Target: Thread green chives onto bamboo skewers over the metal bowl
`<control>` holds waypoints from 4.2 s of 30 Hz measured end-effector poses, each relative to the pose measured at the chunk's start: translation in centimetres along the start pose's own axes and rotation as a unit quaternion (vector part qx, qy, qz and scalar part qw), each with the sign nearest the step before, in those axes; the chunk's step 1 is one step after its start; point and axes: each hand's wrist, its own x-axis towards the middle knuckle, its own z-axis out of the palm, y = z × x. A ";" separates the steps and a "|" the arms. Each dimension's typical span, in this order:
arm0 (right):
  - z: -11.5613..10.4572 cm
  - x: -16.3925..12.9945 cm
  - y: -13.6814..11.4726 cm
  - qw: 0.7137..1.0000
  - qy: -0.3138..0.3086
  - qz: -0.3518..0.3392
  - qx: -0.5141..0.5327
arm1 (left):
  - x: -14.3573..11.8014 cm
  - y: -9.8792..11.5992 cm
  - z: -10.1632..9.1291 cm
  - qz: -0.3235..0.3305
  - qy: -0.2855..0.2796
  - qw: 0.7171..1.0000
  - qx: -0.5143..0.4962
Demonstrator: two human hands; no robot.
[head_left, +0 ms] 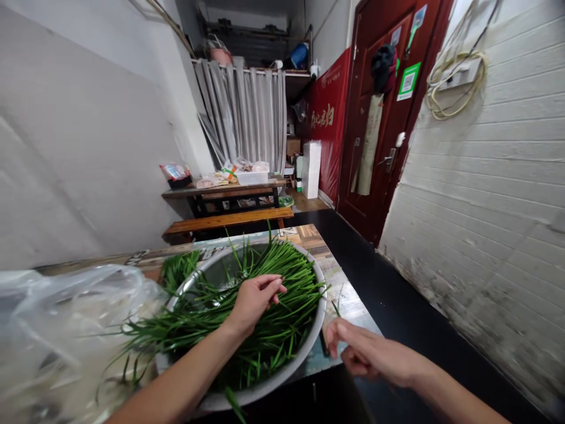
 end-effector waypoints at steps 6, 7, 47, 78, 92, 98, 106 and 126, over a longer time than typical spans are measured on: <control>4.2 5.2 -1.6 0.945 0.008 -0.017 0.327 | -0.6 0.1 0.1 -0.011 -0.031 0.999 -0.037; 4.3 5.9 -1.5 0.944 0.017 -0.021 0.329 | -0.7 0.1 0.0 -0.016 -0.034 0.998 -0.044; 4.9 5.9 -0.8 0.964 0.106 -0.033 0.241 | -0.5 0.0 0.1 -0.068 -0.028 0.992 -0.098; 5.3 6.2 -0.8 0.963 0.125 -0.046 0.236 | -0.7 -0.1 0.1 -0.091 -0.054 0.991 -0.076; 5.2 4.3 0.0 0.924 0.184 -0.075 0.325 | -2.9 0.0 1.9 -0.064 -0.111 0.991 -0.031; 5.3 3.8 0.4 0.935 0.220 -0.061 0.271 | -1.6 -0.8 1.7 -0.073 -0.056 0.993 -0.076; 3.4 3.1 0.8 0.935 0.244 -0.071 0.248 | -0.2 4.0 -5.1 0.232 0.140 0.909 0.317; 2.4 5.7 2.4 0.952 0.233 -0.073 0.184 | 6.4 -1.8 -1.5 0.342 -0.056 0.725 0.595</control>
